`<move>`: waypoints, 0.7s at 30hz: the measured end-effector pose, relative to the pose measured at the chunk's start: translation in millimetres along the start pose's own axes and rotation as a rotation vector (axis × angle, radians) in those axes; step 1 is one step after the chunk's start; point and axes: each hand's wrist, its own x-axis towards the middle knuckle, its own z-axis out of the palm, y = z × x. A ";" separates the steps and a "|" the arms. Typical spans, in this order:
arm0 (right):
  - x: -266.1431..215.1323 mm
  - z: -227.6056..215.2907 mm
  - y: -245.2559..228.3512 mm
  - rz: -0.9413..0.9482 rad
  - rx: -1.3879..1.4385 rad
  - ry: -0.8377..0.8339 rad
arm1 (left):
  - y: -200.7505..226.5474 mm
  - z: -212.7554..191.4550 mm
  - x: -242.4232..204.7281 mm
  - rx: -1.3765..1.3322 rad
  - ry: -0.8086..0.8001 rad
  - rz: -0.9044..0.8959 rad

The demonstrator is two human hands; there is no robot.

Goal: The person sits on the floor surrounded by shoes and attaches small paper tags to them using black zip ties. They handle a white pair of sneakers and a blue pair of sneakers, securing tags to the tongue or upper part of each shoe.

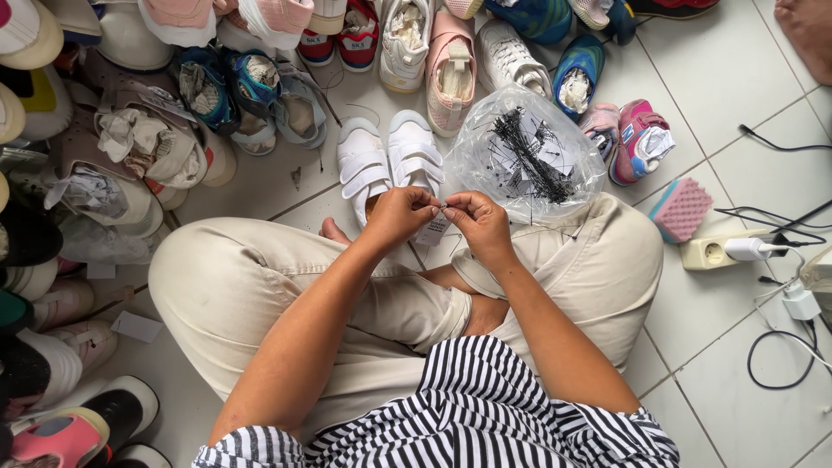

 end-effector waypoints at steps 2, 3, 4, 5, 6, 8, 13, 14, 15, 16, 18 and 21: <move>-1.6 0.6 -4.4 -0.001 -0.024 -0.002 | 1.9 -1.1 -1.2 -0.002 -0.013 0.007; -0.9 0.1 -2.5 -0.001 -0.024 -0.002 | 3.4 -1.9 -2.1 -0.002 -0.013 0.007; -0.2 -0.3 -0.5 -0.013 -0.032 -0.001 | 4.8 -2.7 -3.1 0.009 -0.015 0.008; 0.5 -0.7 1.5 -0.024 -0.040 0.000 | 6.0 -3.6 -4.2 0.019 -0.016 0.009; 0.3 -0.7 1.4 -0.024 -0.040 -0.001 | 5.4 -2.8 -3.9 0.019 -0.016 0.009; 0.3 -1.3 0.7 -0.031 -0.063 0.000 | 4.8 -1.0 -3.1 0.040 -0.018 0.008; 0.6 -2.2 1.6 -0.039 -0.091 0.004 | 7.9 -2.4 -4.8 0.045 -0.015 -0.003; 0.7 -1.9 1.3 -0.038 -0.101 0.009 | 6.7 -1.6 -4.1 0.046 -0.010 -0.007; 0.5 -2.0 1.2 -0.038 -0.102 0.009 | 6.9 -1.3 -5.1 0.046 -0.010 -0.006; 0.3 -2.1 1.1 -0.039 -0.106 0.012 | 7.1 -1.0 -6.1 0.047 -0.009 -0.007; -0.1 -1.7 2.2 -0.040 -0.109 0.015 | 4.1 0.9 -6.0 0.049 -0.008 -0.009; 0.3 -1.3 3.3 -0.048 -0.125 0.027 | -1.0 3.6 -2.7 0.060 -0.020 -0.011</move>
